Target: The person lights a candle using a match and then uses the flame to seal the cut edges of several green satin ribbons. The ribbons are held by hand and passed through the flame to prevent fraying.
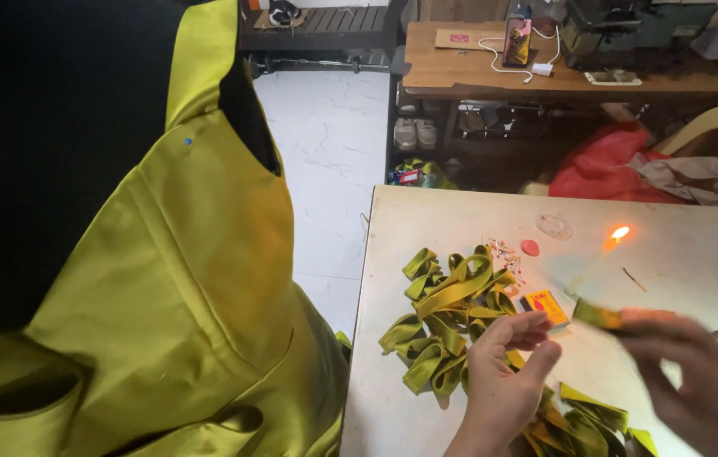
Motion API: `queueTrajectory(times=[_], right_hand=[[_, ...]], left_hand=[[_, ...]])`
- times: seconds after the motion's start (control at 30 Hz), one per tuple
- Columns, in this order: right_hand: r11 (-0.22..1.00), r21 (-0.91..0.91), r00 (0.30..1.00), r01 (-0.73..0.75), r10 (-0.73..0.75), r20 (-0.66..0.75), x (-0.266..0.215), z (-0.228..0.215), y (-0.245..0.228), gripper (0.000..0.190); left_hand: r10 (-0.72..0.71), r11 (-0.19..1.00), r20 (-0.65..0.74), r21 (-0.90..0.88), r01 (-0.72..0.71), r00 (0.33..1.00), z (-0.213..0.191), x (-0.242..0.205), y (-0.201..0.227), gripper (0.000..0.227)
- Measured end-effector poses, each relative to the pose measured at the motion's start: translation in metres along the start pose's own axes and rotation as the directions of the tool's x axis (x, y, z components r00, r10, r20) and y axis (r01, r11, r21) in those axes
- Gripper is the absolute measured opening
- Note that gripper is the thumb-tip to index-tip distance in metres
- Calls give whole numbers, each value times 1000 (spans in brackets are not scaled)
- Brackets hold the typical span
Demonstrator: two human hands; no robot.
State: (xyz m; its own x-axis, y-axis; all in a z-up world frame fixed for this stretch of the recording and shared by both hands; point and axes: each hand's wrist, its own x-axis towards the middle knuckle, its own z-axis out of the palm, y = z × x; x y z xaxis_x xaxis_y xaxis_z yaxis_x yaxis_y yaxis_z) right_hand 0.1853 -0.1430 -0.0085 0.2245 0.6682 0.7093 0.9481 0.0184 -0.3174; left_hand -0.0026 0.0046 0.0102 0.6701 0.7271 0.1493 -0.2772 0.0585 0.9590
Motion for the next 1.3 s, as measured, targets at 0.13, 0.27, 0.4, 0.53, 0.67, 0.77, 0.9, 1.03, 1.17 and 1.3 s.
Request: queueTrajectory(times=[0.13,0.27,0.4,0.53,0.67,0.77,0.9,1.03,1.17,1.3], right_hand=[[987,-22,970,158,-159,-182,6,13,-60,9],[988,13,956,155,-147,-253,2,22,-76,9],[976,2,940,220,-211,-266,-2,26,-74,3],[953,-8,925,301,-294,-242,-4,24,-65,2],[958,57,946,280,-266,-186,-4,20,-63,9],[949,105,950,297,-283,-132,-6,20,-52,15],[955,74,950,287,-274,-147,0,26,-59,13],[965,65,962,256,-247,-119,-2,31,-51,13],[977,26,973,211,-208,-99,-6,27,-27,11],[983,-157,975,-94,59,-215,-21,14,18,23]], left_hand=[[126,992,43,-15,-125,991,3,-3,-10,38],[160,985,-15,-60,-160,987,6,-1,-24,26],[76,995,-57,-66,-79,995,6,-2,-25,19],[53,997,-40,-51,-55,998,5,-5,-19,22],[54,998,-28,-38,-55,998,3,-6,-11,22],[-61,996,-61,-75,56,996,5,-7,-6,20],[-167,979,-96,-138,153,981,6,-4,-10,14],[-174,978,-97,-130,161,980,4,-2,-15,10],[-139,989,-114,-70,132,984,3,2,-26,7],[-15,998,-197,-67,2,980,-4,15,-44,10]])
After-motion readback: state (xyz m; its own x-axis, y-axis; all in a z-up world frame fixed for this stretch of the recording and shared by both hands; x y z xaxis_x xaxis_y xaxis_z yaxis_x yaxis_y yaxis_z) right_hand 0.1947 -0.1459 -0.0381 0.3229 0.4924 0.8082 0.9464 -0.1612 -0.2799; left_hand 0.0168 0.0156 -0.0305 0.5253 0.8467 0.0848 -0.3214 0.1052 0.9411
